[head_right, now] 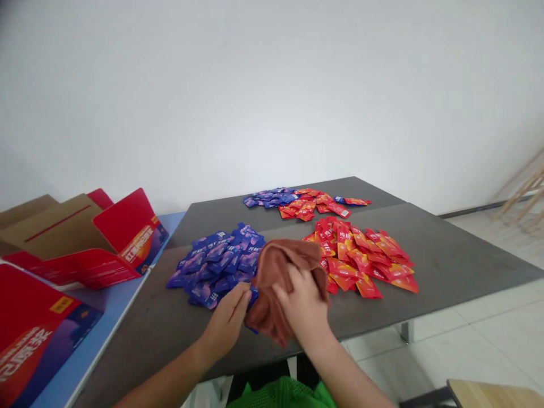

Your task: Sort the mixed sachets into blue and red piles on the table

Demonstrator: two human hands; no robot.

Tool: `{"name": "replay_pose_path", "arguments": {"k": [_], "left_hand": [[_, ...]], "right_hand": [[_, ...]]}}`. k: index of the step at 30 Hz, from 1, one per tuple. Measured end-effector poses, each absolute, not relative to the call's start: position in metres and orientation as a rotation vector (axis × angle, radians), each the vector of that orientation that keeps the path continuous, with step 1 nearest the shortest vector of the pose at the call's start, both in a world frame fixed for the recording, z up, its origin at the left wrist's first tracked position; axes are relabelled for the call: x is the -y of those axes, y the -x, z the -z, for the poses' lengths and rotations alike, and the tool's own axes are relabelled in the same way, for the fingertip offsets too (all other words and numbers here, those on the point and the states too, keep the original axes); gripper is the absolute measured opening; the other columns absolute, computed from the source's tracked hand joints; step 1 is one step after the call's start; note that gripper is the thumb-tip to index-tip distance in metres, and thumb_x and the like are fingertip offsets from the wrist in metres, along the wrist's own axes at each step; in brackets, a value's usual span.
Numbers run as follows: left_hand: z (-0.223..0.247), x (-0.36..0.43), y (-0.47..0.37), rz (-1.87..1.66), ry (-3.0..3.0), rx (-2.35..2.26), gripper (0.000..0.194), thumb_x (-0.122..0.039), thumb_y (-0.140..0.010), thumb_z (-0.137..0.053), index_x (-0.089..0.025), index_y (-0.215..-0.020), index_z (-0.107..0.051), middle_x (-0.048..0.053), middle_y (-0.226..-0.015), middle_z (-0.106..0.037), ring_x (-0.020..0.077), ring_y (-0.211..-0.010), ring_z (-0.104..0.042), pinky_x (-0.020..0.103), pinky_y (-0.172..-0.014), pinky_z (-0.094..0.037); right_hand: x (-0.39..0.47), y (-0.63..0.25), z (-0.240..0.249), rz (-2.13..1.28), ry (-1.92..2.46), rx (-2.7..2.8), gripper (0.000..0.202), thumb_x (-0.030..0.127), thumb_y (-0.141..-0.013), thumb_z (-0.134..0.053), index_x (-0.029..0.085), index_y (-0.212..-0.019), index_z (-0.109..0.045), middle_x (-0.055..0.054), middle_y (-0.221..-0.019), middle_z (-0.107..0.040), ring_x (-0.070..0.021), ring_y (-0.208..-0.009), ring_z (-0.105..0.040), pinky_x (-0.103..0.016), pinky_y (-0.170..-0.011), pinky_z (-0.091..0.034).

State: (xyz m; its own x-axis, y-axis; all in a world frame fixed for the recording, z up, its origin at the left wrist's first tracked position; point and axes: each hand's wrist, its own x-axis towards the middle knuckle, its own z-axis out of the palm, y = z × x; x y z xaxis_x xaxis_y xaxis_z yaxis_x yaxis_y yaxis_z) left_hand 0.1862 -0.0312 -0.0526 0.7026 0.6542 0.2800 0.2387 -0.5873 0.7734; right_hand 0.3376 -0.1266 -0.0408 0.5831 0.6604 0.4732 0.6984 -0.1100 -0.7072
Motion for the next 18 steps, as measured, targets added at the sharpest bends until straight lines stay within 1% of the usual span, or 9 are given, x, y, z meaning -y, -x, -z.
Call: {"name": "replay_pose_path", "arguments": {"k": [2,4,6,8,9,11,14,16,18], "left_hand": [[0.045,0.034,-0.178,-0.854,-2.156,-0.711,0.035,-0.033,-0.098,-0.034,-0.018,-0.106,-0.065,0.009,-0.099,-0.071,0.0191,-0.093,-0.066,0.029,-0.085,-0.052],[0.037,0.038,-0.175,-0.944,-2.213,-0.71,0.031,-0.025,-0.098,-0.035,-0.019,-0.112,-0.061,0.011,-0.12,-0.066,0.0192,-0.114,-0.06,0.032,-0.099,-0.046],[0.03,0.042,-0.178,-0.927,-2.376,-0.575,0.03,-0.02,-0.097,-0.036,-0.018,-0.116,-0.059,0.011,-0.136,-0.056,0.02,-0.128,-0.05,0.034,-0.108,-0.039],[0.024,0.048,-0.184,-0.84,-2.559,-0.371,0.033,-0.017,-0.094,-0.04,-0.016,-0.123,-0.056,0.013,-0.142,-0.05,0.0222,-0.135,-0.043,0.037,-0.112,-0.035],[0.022,0.051,-0.187,-0.79,-2.621,-0.287,0.035,-0.017,-0.092,-0.043,-0.014,-0.126,-0.054,0.014,-0.142,-0.05,0.0238,-0.136,-0.041,0.039,-0.113,-0.034],[0.021,0.056,-0.19,-0.697,-2.659,-0.165,0.039,-0.021,-0.09,-0.049,-0.013,-0.127,-0.053,0.015,-0.14,-0.052,0.0264,-0.135,-0.041,0.042,-0.113,-0.033],[0.029,0.055,-0.188,-0.725,-2.501,-0.173,0.028,-0.024,-0.089,-0.053,-0.019,-0.116,-0.057,0.011,-0.131,-0.058,0.0242,-0.127,-0.048,0.04,-0.11,-0.036],[0.04,0.051,-0.185,-0.872,-2.296,-0.415,0.017,-0.023,-0.09,-0.051,-0.02,-0.106,-0.057,0.008,-0.116,-0.064,0.0208,-0.112,-0.057,0.036,-0.1,-0.043],[0.049,0.047,-0.184,-0.836,-2.05,-0.623,0.008,-0.025,-0.089,-0.053,-0.021,-0.095,-0.055,0.004,-0.093,-0.064,0.0176,-0.088,-0.06,0.032,-0.081,-0.048]], "right_hand": [[0.126,-0.35,0.043,-0.046,1.812,0.879,0.032,0.049,-0.083,-0.058,0.021,-0.095,-0.067,-0.01,-0.096,-0.07,-0.0297,-0.093,-0.065,-0.044,-0.082,-0.051],[0.128,-0.35,0.044,-0.276,1.654,0.718,0.038,0.053,-0.083,-0.057,0.019,-0.098,-0.065,-0.009,-0.095,-0.072,-0.0286,-0.089,-0.067,-0.043,-0.079,-0.053],[0.129,-0.337,0.043,-0.541,1.415,0.7,0.041,0.052,-0.081,-0.061,0.02,-0.108,-0.064,-0.008,-0.106,-0.072,-0.0272,-0.099,-0.067,-0.041,-0.084,-0.053],[0.129,-0.321,0.042,-0.726,1.231,0.716,0.047,0.046,-0.077,-0.069,0.022,-0.118,-0.061,-0.007,-0.117,-0.069,-0.026,-0.11,-0.064,-0.039,-0.09,-0.052],[0.128,-0.316,0.042,-0.787,1.171,0.684,0.05,0.044,-0.076,-0.071,0.023,-0.12,-0.06,-0.008,-0.118,-0.069,-0.0257,-0.111,-0.064,-0.039,-0.091,-0.052],[0.126,-0.311,0.042,-0.868,1.092,0.532,0.049,0.042,-0.075,-0.072,0.02,-0.118,-0.06,-0.008,-0.111,-0.072,-0.0253,-0.102,-0.068,-0.039,-0.087,-0.054],[0.125,-0.317,0.044,-0.927,1.027,0.29,0.044,0.042,-0.076,-0.072,0.017,-0.11,-0.061,-0.005,-0.093,-0.074,-0.0228,-0.083,-0.071,-0.035,-0.077,-0.057],[0.126,-0.32,0.045,-0.966,1.005,0.21,0.046,0.042,-0.074,-0.073,0.016,-0.11,-0.061,-0.004,-0.087,-0.074,-0.0215,-0.076,-0.071,-0.033,-0.071,-0.057],[0.126,-0.32,0.045,-0.997,0.998,0.19,0.047,0.043,-0.074,-0.074,0.017,-0.111,-0.06,-0.003,-0.083,-0.074,-0.0211,-0.072,-0.07,-0.032,-0.067,-0.057]]}}
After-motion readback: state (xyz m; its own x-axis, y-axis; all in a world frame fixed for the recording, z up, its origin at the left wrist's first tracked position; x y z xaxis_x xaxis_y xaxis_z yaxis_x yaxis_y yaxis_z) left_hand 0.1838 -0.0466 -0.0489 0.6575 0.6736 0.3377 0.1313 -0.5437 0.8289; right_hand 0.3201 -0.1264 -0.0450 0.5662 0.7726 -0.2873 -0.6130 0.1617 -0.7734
